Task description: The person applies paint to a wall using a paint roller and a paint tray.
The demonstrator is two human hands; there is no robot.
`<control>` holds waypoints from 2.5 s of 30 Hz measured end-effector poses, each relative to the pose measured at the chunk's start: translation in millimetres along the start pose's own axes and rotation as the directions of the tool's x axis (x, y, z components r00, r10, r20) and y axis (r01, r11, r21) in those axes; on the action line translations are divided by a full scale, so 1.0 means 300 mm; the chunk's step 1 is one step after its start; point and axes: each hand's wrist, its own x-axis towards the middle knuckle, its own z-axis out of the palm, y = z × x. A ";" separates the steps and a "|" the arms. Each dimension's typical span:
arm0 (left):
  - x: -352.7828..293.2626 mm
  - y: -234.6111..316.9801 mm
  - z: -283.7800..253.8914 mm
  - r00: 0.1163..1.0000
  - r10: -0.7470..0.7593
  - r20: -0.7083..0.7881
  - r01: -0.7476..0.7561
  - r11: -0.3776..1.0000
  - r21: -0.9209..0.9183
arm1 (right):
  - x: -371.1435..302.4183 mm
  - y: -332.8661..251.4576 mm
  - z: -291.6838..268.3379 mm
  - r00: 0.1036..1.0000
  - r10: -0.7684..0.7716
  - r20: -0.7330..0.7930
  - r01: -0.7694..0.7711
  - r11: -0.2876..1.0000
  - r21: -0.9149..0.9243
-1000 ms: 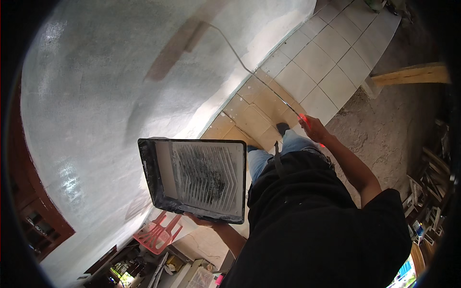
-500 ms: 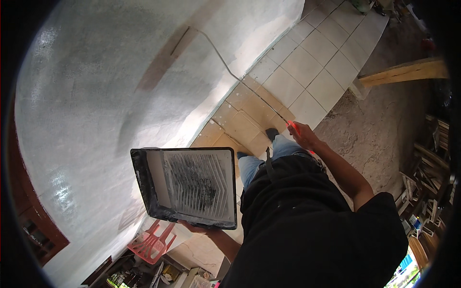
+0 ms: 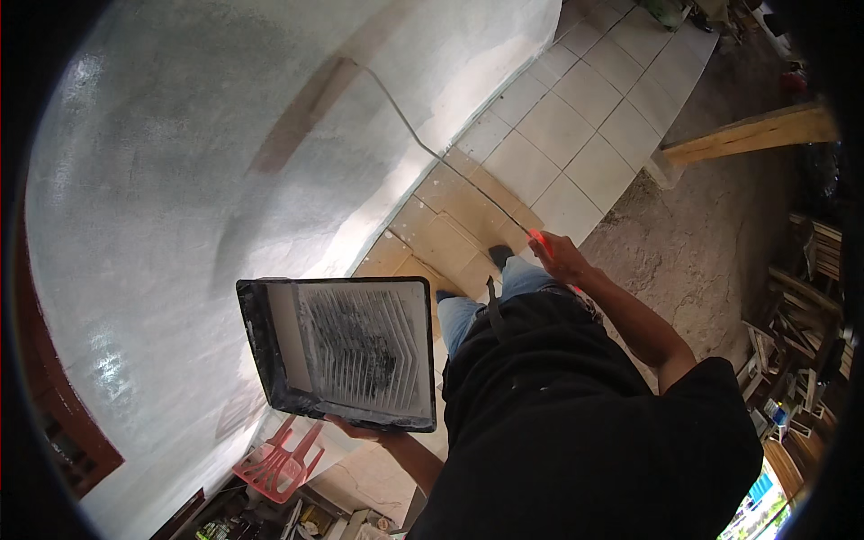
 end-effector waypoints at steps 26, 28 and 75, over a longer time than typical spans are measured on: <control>0.006 0.013 0.019 0.971 -0.167 -0.173 0.129 0.969 -0.213 | 0.055 0.033 0.008 0.992 0.091 0.092 -0.109 0.972 0.208; 0.002 0.010 0.017 0.973 -0.153 -0.174 0.117 0.972 -0.202 | 0.060 0.060 0.022 0.993 0.092 0.073 -0.105 0.975 0.197; 0.007 -0.046 -0.081 0.961 -0.183 -0.208 0.121 0.952 -0.279 | 0.027 -0.251 -0.053 0.899 0.370 0.234 -0.428 0.853 0.297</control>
